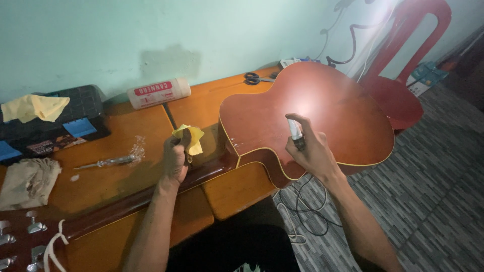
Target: Cleaning the body and neck of an acoustic guitar using a spray cleaner and a microfiber cloth on a workbench.
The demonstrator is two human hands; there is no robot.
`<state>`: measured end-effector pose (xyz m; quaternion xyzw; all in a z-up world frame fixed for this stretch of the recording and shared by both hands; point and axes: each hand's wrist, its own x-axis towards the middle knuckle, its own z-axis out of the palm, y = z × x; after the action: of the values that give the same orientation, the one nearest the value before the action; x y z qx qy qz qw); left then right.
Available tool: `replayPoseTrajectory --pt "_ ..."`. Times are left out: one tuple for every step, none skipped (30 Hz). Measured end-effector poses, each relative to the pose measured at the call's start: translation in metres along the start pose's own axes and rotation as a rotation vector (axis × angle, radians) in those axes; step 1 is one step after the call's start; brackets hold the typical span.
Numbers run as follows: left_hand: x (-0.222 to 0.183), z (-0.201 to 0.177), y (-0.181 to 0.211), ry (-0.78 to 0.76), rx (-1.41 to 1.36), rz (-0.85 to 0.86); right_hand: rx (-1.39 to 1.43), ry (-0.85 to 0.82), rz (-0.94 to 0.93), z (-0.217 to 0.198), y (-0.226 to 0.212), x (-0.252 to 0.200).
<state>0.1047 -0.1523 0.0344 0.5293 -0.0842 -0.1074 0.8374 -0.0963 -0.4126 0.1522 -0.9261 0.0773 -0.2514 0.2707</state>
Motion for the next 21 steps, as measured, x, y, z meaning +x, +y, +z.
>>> replayPoseTrajectory --pt "0.001 0.0 -0.002 -0.001 0.001 0.0 0.0 0.001 0.001 0.001 0.003 0.001" --pt "0.003 0.0 -0.004 0.012 -0.014 -0.007 -0.015 -0.006 0.007 0.001 0.007 0.002" --pt "0.005 0.0 -0.006 0.024 -0.027 -0.011 -0.03 -0.011 0.012 0.002 0.01 0.003" --pt "0.005 0.001 -0.004 0.023 -0.026 -0.01 -0.029 -0.009 0.013 0.003 0.013 0.004" --pt "0.005 0.002 -0.004 0.027 -0.022 -0.017 -0.034 -0.02 0.026 0.003 0.016 0.004" --pt "0.004 0.002 -0.003 0.031 -0.017 -0.025 -0.04 -0.031 0.04 0.004 0.019 0.005" --pt "0.007 0.0 -0.007 0.03 -0.016 -0.024 -0.039 -0.03 0.04 0.003 0.015 0.006" --pt "0.011 -0.003 -0.012 0.027 0.012 -0.013 -0.042 -0.018 0.036 0.001 0.011 0.008" --pt "0.014 -0.006 -0.016 0.023 0.042 -0.004 -0.044 -0.007 0.034 -0.001 0.006 0.008" --pt "0.017 -0.012 -0.023 0.021 0.043 -0.006 -0.043 -0.007 0.037 -0.003 0.007 0.011" --pt "0.021 -0.017 -0.031 0.011 0.065 -0.011 -0.028 0.011 0.041 -0.006 0.009 0.014" --pt "0.025 -0.022 -0.038 0.0 0.087 -0.016 -0.012 0.028 0.045 -0.009 0.011 0.017" --pt "0.02 -0.016 -0.03 -0.007 0.086 -0.017 -0.015 0.033 0.049 -0.011 0.018 0.022" --pt "0.016 -0.009 -0.021 0.009 0.031 -0.013 -0.027 0.052 0.053 -0.014 0.025 0.026" --pt "0.011 -0.003 -0.013 0.025 -0.025 -0.01 -0.038 0.07 0.059 -0.017 0.033 0.03" --pt "0.011 -0.005 -0.017 0.018 -0.025 -0.014 -0.041 0.074 0.065 -0.018 0.044 0.035" --pt "0.011 -0.008 -0.02 0.037 0.001 -0.005 -0.069 0.096 0.03 -0.02 0.054 0.04" --pt "0.011 -0.011 -0.023 0.055 0.026 0.004 -0.097 0.118 -0.005 -0.022 0.065 0.046" --pt "0.01 -0.006 -0.018 0.052 0.026 0.004 -0.099 0.12 -0.003 -0.023 0.076 0.052" --pt "0.009 -0.001 -0.014 0.049 0.017 0.013 -0.092 0.137 -0.024 -0.024 0.087 0.058" --pt "0.007 0.002 -0.011 0.048 0.01 0.02 -0.084 0.152 -0.044 -0.025 0.098 0.063"
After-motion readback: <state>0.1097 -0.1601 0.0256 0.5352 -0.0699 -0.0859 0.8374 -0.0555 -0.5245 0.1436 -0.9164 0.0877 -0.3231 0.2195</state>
